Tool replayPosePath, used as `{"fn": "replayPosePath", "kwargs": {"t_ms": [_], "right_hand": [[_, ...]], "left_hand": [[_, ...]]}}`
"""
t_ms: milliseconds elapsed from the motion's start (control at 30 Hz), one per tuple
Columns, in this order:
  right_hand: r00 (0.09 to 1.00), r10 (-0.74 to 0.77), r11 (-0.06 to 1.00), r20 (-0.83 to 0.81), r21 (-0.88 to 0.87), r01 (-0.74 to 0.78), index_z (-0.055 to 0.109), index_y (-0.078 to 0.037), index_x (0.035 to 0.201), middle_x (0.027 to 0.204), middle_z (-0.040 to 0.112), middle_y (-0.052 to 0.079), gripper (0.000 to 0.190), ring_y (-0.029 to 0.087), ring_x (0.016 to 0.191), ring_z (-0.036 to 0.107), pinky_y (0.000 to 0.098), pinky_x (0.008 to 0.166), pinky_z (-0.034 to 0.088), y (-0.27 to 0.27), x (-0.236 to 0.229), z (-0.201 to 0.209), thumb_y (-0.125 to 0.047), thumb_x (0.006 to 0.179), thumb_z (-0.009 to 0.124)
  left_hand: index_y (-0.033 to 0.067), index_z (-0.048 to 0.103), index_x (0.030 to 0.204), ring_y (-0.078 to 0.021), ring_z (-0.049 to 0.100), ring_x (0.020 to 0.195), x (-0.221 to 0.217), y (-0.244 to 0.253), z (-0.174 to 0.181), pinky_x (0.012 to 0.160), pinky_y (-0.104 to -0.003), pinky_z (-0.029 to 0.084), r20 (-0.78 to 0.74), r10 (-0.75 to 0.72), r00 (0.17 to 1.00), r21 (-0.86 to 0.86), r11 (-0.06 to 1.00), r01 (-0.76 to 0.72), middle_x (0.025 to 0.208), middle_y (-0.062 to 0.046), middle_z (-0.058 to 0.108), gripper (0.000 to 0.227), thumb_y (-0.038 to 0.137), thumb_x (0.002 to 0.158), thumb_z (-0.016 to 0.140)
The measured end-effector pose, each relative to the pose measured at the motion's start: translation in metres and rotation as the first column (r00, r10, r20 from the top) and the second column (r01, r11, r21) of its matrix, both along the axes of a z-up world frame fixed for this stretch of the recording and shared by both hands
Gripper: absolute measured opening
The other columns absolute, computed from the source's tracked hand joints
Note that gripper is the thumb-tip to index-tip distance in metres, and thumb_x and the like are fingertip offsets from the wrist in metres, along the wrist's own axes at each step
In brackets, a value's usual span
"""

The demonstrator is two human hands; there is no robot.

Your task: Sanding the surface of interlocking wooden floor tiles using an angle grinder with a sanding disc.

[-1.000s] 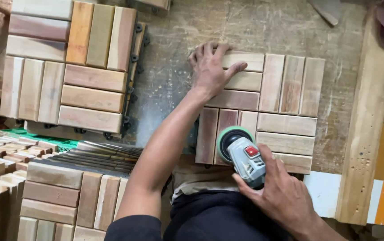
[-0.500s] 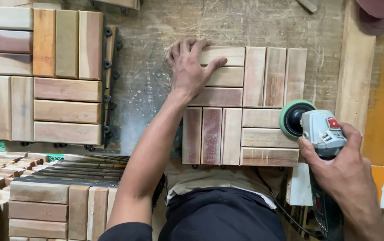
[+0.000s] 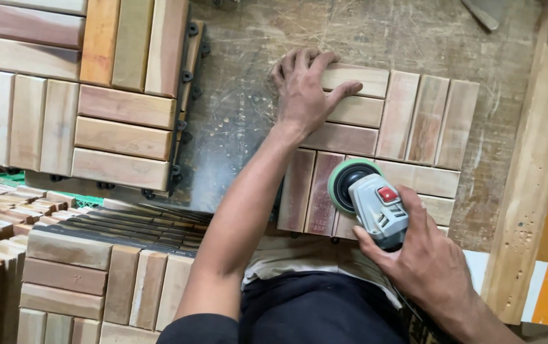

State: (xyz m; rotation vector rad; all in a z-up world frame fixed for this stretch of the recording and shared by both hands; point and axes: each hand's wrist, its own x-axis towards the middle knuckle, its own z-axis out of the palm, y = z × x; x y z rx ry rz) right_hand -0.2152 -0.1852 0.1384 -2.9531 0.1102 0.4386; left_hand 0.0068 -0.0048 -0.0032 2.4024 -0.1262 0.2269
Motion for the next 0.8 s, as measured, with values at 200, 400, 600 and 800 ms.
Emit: {"fn": "replayPosePath", "kwargs": {"t_ms": [200,400,600,800], "right_hand": [[0.986,-0.114,0.989,-0.125,0.085,0.125,0.035,-0.023,0.15,0.134,0.067,0.013,0.096,0.055,0.099,0.07,0.0682,0.076,0.056,-0.002,0.011,0.014,-0.062,0.072,0.075],[0.833,-0.408,0.906,-0.373,-0.054,0.42,0.03,-0.032,0.151,0.141,0.059,0.025,0.087,0.059,0.122,0.059,0.066,0.098,0.047,-0.008,0.035,0.051,-0.06,0.078,0.067],[0.789,-0.486,0.859,-0.376,-0.043,0.509,0.029,-0.027,0.156,0.129,0.065,0.027,0.085,0.051,0.11,0.068,0.0623,0.098,0.053,0.002,0.037,0.064,-0.058,0.084,0.062],[0.883,-0.302,0.948,-0.359,-0.015,0.318,0.028,-0.03,0.152,0.124,0.067,0.03,0.087,0.054,0.109,0.069,0.0645,0.093,0.058,0.005,0.03,0.044,-0.063,0.08,0.065]], "left_hand": [[0.028,0.072,0.117,-0.0318,0.046,0.125,0.001,0.0,-0.001,0.111,-0.056,0.026,-0.013,-0.004,1.0,-0.009,1.0,0.004,0.121,-0.004,0.061,0.066,0.079,0.075,0.065],[0.025,0.072,0.117,-0.0327,0.045,0.128,0.0,0.001,0.002,0.11,-0.054,0.027,-0.01,-0.031,0.999,-0.023,0.999,0.03,0.12,-0.005,0.061,0.066,0.077,0.077,0.066],[0.0258,0.072,0.116,-0.0322,0.046,0.126,0.003,0.001,0.0,0.111,-0.054,0.026,-0.005,-0.023,1.0,-0.038,0.999,0.023,0.119,-0.004,0.061,0.065,0.077,0.076,0.065],[0.0259,0.073,0.114,-0.0313,0.048,0.124,0.006,-0.002,-0.009,0.109,-0.051,0.03,0.05,-0.011,0.999,0.0,1.0,0.011,0.116,-0.004,0.063,0.069,0.08,0.073,0.066]]}}
